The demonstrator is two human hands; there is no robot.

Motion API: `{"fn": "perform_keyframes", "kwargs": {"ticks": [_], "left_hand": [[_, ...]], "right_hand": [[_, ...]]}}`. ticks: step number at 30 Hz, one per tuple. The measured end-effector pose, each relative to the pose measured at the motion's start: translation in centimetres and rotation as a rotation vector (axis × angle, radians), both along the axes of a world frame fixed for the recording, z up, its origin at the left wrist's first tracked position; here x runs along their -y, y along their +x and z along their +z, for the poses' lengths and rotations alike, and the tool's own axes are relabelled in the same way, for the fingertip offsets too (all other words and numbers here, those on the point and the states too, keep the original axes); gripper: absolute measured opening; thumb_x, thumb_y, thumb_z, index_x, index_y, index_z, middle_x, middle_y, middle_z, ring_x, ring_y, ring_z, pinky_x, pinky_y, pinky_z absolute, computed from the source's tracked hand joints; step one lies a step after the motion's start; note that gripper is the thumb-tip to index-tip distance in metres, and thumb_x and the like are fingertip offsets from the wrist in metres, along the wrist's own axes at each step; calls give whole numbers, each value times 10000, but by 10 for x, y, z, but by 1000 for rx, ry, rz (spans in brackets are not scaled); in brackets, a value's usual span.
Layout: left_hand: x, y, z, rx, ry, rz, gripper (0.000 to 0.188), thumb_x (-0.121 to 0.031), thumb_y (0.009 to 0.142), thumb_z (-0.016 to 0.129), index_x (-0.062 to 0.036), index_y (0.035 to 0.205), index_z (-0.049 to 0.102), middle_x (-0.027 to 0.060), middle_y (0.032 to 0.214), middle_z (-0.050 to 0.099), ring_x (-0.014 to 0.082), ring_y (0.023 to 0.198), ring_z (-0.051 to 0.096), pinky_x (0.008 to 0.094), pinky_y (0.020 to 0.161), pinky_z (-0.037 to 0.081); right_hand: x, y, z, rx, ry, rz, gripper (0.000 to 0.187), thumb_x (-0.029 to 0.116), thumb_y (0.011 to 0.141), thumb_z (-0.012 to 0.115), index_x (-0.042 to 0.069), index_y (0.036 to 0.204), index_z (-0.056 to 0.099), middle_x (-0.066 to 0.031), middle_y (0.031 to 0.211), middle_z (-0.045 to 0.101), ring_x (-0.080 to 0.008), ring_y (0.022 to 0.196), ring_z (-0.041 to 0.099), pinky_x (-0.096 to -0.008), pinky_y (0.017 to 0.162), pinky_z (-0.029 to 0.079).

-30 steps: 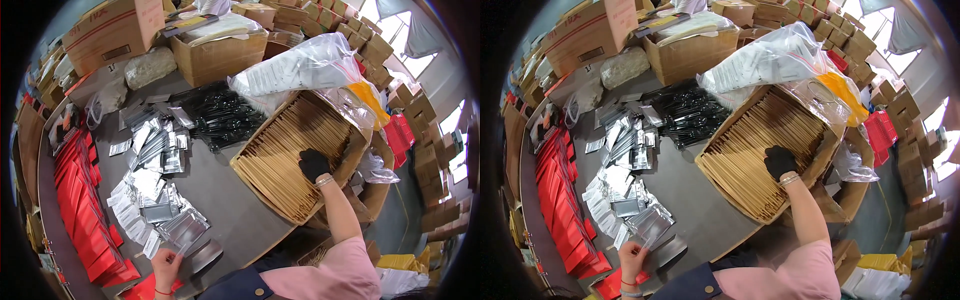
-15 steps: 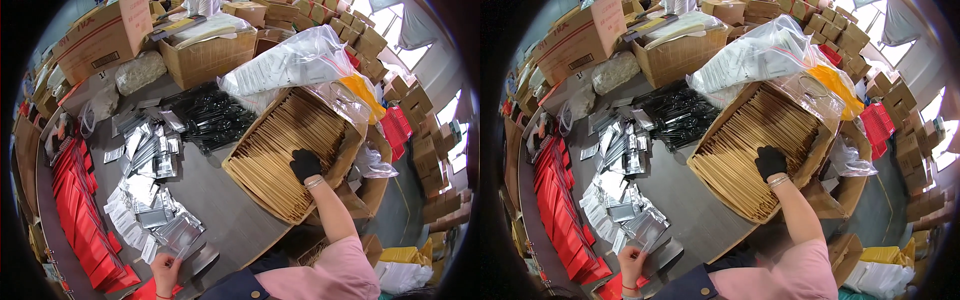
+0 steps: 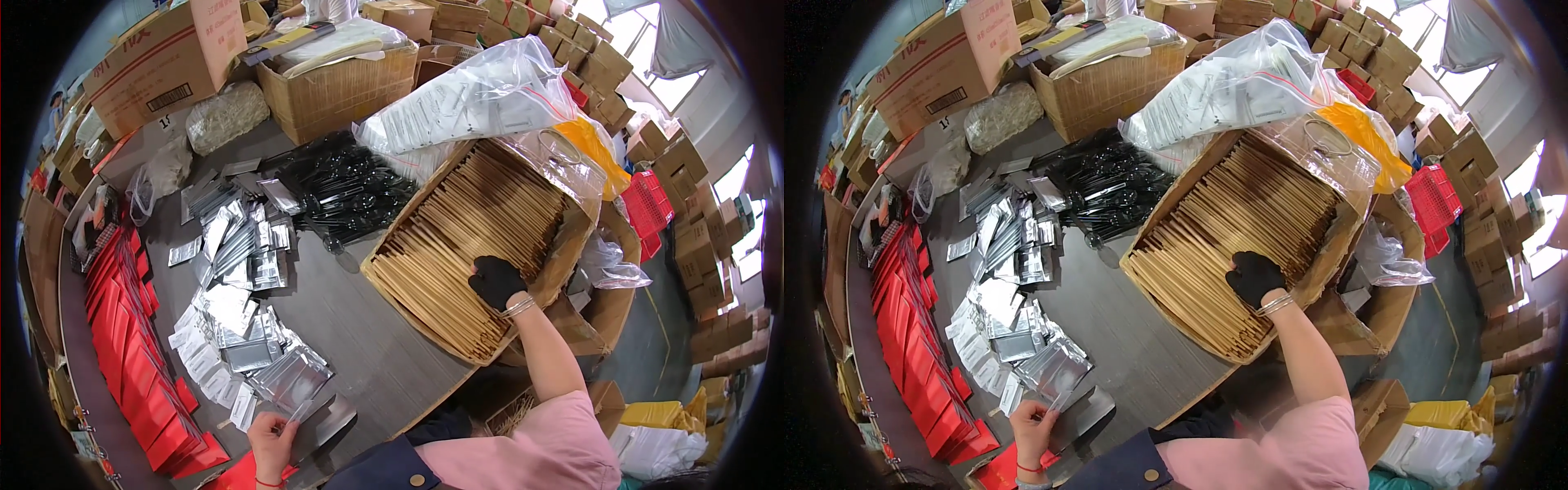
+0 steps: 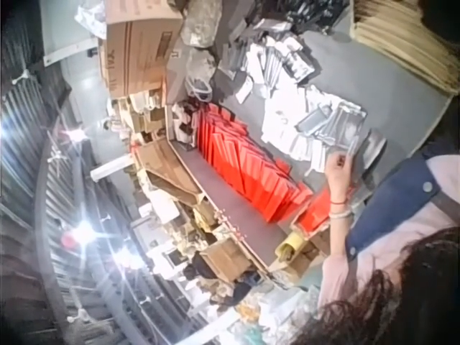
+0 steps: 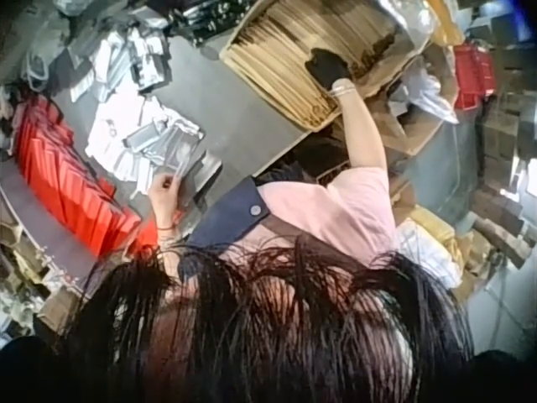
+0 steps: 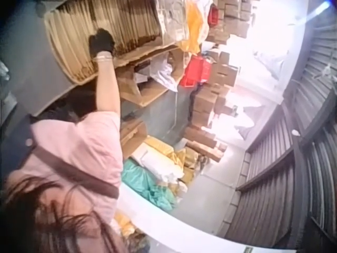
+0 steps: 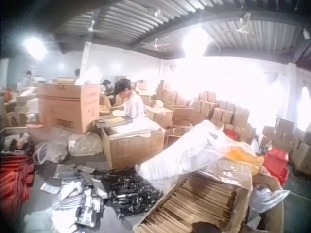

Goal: Packing small silver foil packets and wooden sticks into plastic bags at a factory workbench.

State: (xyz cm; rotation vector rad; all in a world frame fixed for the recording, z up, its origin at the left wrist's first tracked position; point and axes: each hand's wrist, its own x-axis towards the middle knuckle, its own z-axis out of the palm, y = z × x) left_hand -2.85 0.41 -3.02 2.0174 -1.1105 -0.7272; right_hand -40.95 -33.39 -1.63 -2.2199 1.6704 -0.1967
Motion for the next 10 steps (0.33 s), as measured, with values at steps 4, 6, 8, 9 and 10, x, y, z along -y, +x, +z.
{"fn": "perform_keyframes", "kwargs": {"ticks": [4,6,8,9,10], "left_hand": [[2,-1,1,10,-5,-9,142,-9,707,751,19,708,612,53,677,567,118,587,530,255,551,428],[2,-1,1,4,-3,-5,143,-12,709,752,18,709,613,53,677,568,119,588,530,255,552,428],[2,-1,1,-3,-1,-3,144,-15,710,753,18,710,613,53,677,568,120,588,529,255,552,428],[1,0,2,10,11,-16,143,-20,712,756,15,718,617,54,686,578,120,594,534,257,555,430],[1,0,2,22,25,-32,143,-24,714,759,13,726,621,55,696,587,120,601,538,259,557,432]], "right_hand": [[-5,-5,10,156,74,-21,220,209,825,647,16,930,642,-156,865,670,-299,803,647,-389,743,514],[-5,-10,12,269,102,-73,211,192,833,641,11,941,646,-156,854,673,-291,791,646,-376,737,511],[-9,-12,16,274,36,-120,196,177,846,644,16,957,657,-148,852,673,-275,768,640,-353,728,507],[-10,-13,15,281,38,-124,207,191,847,647,18,959,658,-152,856,674,-275,778,644,-357,735,508],[-11,-16,13,286,40,-129,218,205,848,651,20,962,658,-156,860,675,-274,788,648,-361,742,510]]}}
